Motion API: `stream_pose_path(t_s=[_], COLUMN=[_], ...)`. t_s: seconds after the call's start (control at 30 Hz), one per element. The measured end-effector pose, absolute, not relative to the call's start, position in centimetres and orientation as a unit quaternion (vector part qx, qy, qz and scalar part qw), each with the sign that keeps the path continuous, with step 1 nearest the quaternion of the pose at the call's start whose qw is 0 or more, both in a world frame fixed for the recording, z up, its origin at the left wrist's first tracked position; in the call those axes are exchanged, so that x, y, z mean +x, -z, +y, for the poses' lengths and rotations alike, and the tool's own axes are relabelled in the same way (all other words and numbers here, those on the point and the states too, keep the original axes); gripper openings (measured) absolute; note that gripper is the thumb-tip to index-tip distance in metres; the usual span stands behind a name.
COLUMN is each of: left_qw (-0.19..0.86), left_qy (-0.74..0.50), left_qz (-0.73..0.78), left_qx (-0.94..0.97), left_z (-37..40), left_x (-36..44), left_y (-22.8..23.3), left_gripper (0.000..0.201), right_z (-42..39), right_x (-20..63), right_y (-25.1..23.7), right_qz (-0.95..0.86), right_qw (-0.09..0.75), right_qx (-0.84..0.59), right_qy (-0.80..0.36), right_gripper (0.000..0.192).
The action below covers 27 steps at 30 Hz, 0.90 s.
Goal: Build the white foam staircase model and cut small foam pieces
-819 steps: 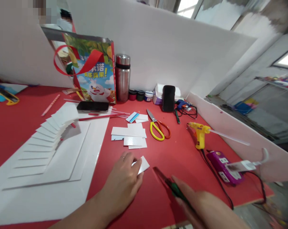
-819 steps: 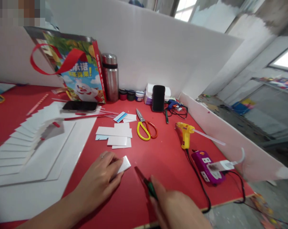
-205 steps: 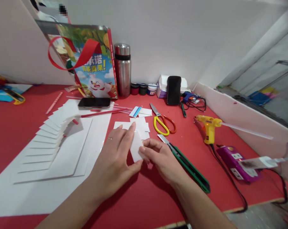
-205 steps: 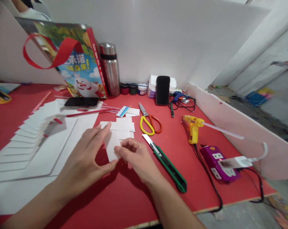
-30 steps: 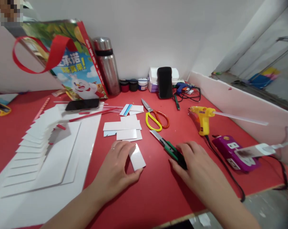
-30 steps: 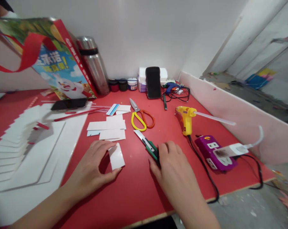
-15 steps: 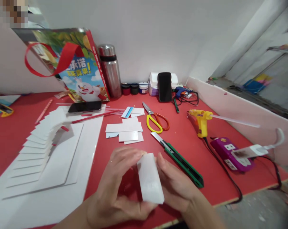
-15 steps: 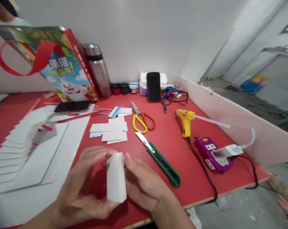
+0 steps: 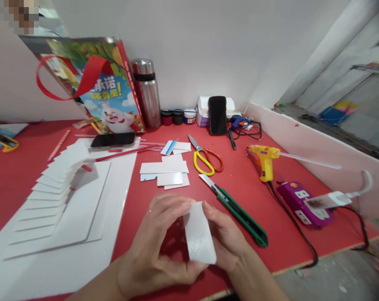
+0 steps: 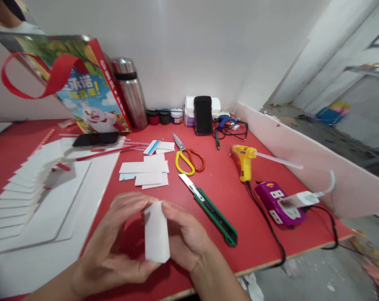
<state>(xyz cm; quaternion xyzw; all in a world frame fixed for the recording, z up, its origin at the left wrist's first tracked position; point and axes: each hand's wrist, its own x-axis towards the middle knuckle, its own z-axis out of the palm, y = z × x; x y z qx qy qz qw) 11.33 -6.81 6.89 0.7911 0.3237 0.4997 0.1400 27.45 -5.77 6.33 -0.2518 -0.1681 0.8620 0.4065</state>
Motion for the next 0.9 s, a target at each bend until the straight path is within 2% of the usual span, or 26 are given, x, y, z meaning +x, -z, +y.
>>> stream_pose_path(t_s=[0.13,0.4,0.6,0.77,0.9], left_qw=[0.144,0.121,0.133,0.142,0.139], left_qy=[-0.490,-0.485,-0.489,-0.500,-0.499], left_qz=[0.330,0.332,0.377,0.399,0.405], left_qx=[0.794,0.800,0.775,0.756,0.754], left_z=[-6.8,-6.6,-6.4,-5.9,-5.8], left_x=[11.2,11.3,11.3,10.6,10.4], left_y=[-6.7,-6.5,-6.8,-6.3,-6.1], left_gripper=[0.081,0.082,0.079,0.076,0.077], right_z=[-5.7,-5.7,-6.0,-6.3,-6.3], right_x=[27.4,27.1,27.4,27.4,27.3], right_y=[-6.3,-5.7,-5.4,-5.1,-5.2], right_qz=[-0.154,-0.144,-0.172,-0.218,-0.240], right_qw=[0.416,0.424,0.378,0.380,0.376], right_qx=[-0.236,-0.260,-0.246,-0.227,-0.214], right_qy=[-0.864,-0.855,-0.876,-0.870,-0.869], right_gripper=[0.027,0.031,0.053,0.035,0.037])
